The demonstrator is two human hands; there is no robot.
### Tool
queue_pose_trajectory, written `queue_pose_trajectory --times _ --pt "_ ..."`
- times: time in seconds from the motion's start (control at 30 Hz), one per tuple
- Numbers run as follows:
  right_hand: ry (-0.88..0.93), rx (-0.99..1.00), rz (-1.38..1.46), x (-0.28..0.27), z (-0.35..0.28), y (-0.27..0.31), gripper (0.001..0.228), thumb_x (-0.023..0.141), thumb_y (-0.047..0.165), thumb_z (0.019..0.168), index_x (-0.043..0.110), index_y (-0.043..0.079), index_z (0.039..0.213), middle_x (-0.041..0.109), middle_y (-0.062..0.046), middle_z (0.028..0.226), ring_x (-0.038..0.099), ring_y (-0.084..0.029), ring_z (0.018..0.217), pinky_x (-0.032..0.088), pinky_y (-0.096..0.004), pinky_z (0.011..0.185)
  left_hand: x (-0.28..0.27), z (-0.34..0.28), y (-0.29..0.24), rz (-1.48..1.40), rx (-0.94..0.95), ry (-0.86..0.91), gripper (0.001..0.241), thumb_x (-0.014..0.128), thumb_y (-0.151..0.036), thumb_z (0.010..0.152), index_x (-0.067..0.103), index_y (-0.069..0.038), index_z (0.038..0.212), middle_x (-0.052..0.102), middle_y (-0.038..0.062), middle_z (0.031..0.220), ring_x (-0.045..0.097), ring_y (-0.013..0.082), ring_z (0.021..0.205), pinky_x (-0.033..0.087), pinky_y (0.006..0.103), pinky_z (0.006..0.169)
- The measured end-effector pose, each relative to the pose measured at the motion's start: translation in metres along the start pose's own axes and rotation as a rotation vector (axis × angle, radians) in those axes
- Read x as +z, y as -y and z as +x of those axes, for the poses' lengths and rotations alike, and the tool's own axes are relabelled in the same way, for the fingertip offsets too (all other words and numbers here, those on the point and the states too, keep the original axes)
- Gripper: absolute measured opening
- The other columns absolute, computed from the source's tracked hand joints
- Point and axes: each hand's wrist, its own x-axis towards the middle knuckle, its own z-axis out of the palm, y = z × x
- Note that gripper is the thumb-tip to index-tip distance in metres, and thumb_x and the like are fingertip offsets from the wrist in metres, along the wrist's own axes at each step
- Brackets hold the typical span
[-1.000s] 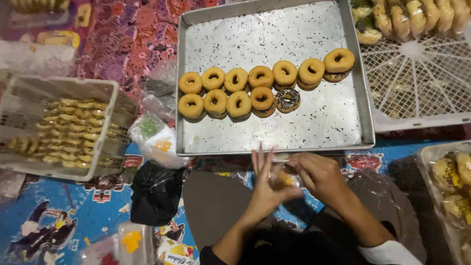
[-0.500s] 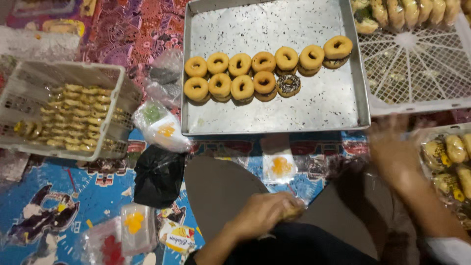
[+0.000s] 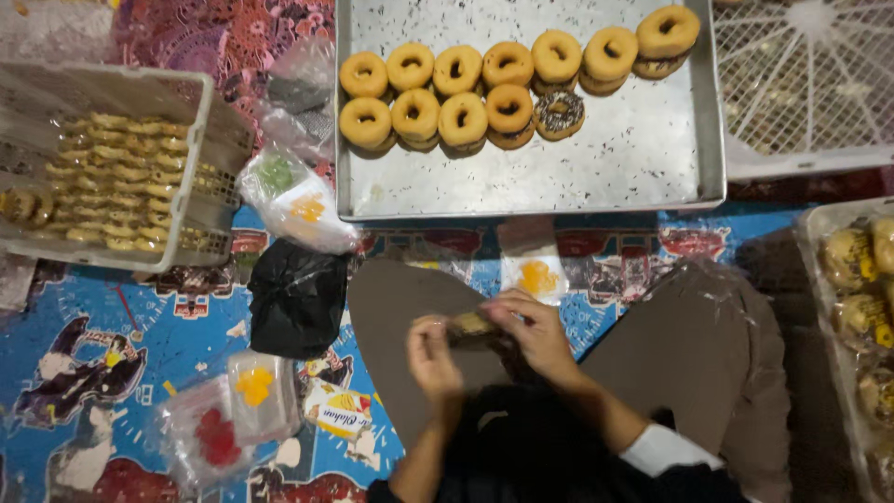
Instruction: The person sits on the floor and repeatedly picks donuts from a metal tray, places them into clear plastic bags, and sets the filled bags into a nearby crate. The process continues with both plain and chocolate-sprinkled donuts.
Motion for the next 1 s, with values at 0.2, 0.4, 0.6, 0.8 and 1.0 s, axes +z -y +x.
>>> queue_pose_trajectory --times 0.2,0.4,0.6,0.8,1.0 --pt "0.203 -0.078 -0.139 0.038 -0.005 -0.026 0.018 0.076 0.014 0.09 0.082 0.005 0.104 0.08 -0.008 0.101 0.061 -0.022 0.106 0.05 -0.032 0.094 -0.08 -0.017 0.001 0.527 0.148 -0.022 0.013 0.061 -0.008 0.101 0.069 -0.001 0.093 0.068 0.012 0.097 0.065 0.0248 0.095 0.053 0.0353 0.088" --pt "0.208 0.103 -0.241 0.049 -0.021 -0.064 0.015 0.073 0.016 0.091 0.082 0.005 0.097 0.075 -0.007 0.096 0.068 -0.015 0.093 0.054 -0.029 0.083 -0.106 -0.042 0.049 0.681 -0.096 -0.054 0.018 0.058 -0.017 0.104 0.066 -0.001 0.101 0.072 0.006 0.084 0.068 0.0179 0.074 0.053 0.0322 0.069" --pt "0.171 0.383 0.211 0.059 -0.011 -0.114 0.021 0.076 0.011 0.096 0.071 -0.002 0.112 0.074 -0.011 0.101 0.066 -0.014 0.092 0.054 -0.03 0.082 -0.115 -0.026 0.06 0.244 -0.568 0.024 0.02 0.065 -0.017 0.102 0.066 0.002 0.11 0.074 0.01 0.083 0.047 0.0151 0.059 0.033 0.0309 0.051" --pt "-0.101 0.523 0.251 -0.066 0.025 -0.126 0.055 0.076 0.011 0.084 0.052 0.007 0.133 0.064 -0.013 0.124 0.067 -0.018 0.105 0.058 -0.033 0.086 -0.033 0.012 0.085 0.51 -0.219 0.6 0.048 0.072 -0.022 0.089 0.058 -0.005 0.132 0.074 0.009 0.114 0.066 0.0177 0.071 0.056 0.0327 0.07" --pt "-0.415 0.408 -0.775 -0.185 0.099 -0.158 0.044 0.072 0.018 0.088 0.059 0.011 0.13 0.068 -0.013 0.124 0.07 -0.022 0.106 0.058 -0.036 0.087 0.092 0.105 0.172 1.289 0.027 0.955 0.07 0.072 -0.056 0.09 0.055 -0.015 0.144 0.063 0.014 0.138 0.053 0.0344 0.133 0.032 0.061 0.116"
